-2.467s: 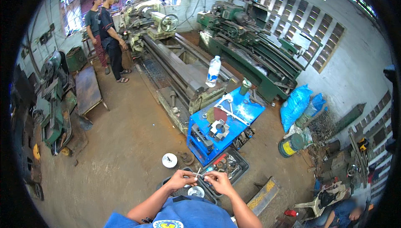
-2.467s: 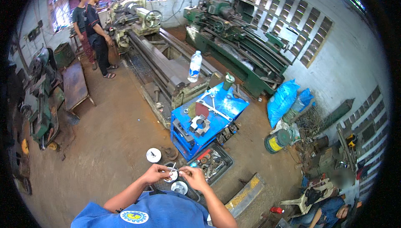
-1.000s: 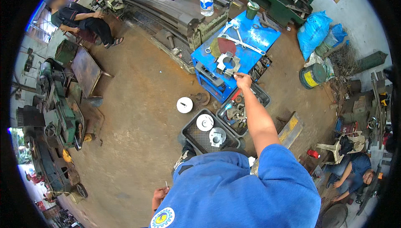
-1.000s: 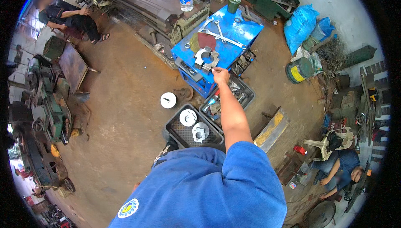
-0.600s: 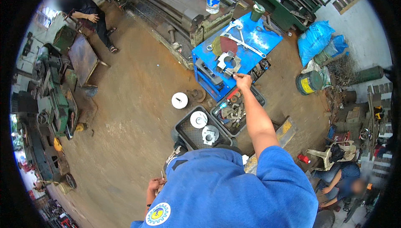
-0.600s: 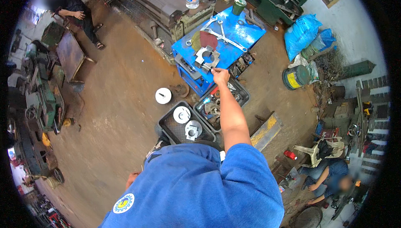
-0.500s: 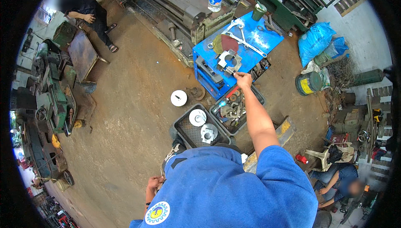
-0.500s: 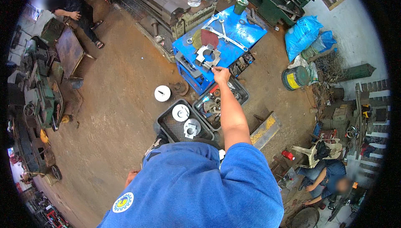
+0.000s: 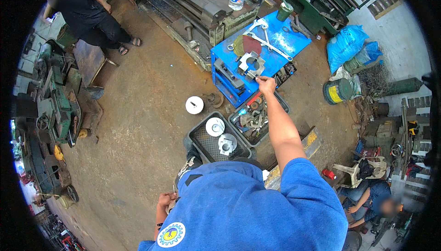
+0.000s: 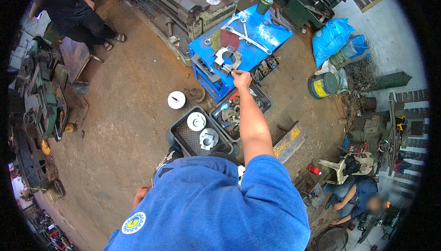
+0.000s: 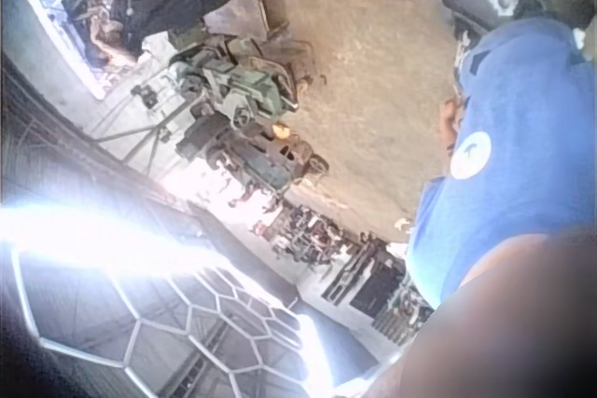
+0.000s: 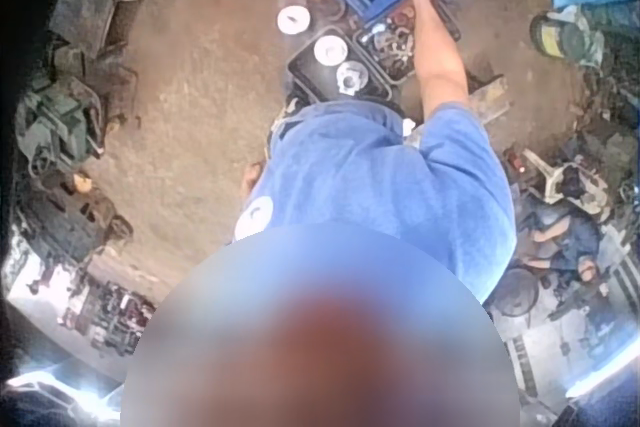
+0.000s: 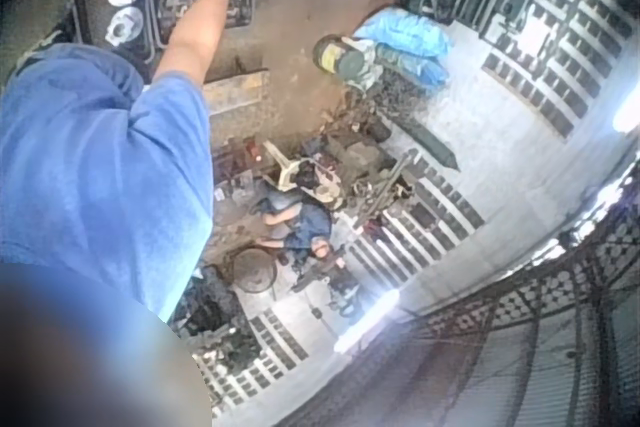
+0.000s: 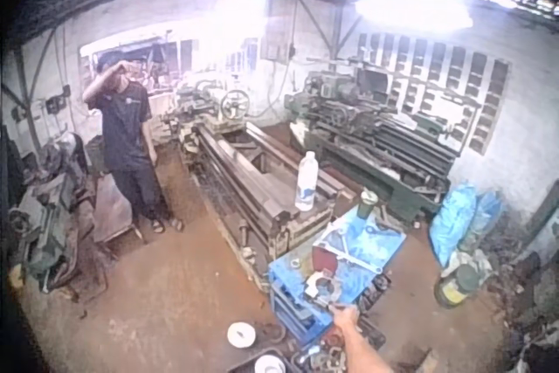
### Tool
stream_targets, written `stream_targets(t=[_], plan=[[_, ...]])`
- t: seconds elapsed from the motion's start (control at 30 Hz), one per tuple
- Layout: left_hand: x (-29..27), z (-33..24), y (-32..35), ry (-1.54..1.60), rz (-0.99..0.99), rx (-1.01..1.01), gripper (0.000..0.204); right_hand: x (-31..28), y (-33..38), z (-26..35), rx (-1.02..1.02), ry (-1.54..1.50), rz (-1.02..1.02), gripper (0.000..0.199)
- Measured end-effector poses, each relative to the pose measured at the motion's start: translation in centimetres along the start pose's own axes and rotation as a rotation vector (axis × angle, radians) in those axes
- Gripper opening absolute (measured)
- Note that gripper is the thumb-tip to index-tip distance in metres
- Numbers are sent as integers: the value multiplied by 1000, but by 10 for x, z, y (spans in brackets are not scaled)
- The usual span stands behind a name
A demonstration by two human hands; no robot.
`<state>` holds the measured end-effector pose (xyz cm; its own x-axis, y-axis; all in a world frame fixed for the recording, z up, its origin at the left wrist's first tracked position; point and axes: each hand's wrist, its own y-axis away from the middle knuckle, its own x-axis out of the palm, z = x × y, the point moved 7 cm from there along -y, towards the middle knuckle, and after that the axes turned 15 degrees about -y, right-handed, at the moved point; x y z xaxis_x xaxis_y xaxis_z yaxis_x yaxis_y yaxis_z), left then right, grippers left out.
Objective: The person selects a metal rod from a tray, places it into the lathe chuck, and secures it. They then operate the lathe controls to rotate the chuck and adjust the tool carriage while the rod spins.
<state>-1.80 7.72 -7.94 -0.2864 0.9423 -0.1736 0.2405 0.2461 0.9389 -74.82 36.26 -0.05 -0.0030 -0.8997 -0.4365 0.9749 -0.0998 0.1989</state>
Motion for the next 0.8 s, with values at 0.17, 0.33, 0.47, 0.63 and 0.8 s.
stream_targets(t=[0.17,0.33,0.47,0.63,0.8], plan=[[-13,-5,-5,-41,-10,4,24,1,-1,-1,-15,52,-18,19],[-24,-7,-2,-35,-14,-32,23,4,-1,0,-55,49,-3,19],[-36,-28,6,-42,-70,76,22,10,20,23,63,-368,83,20],[-54,-104,12,-32,-163,239,21,-1,106,114,242,-1180,449,23],[-37,-280,55,-147,-199,600,21,-57,194,201,117,-1398,518,22]])
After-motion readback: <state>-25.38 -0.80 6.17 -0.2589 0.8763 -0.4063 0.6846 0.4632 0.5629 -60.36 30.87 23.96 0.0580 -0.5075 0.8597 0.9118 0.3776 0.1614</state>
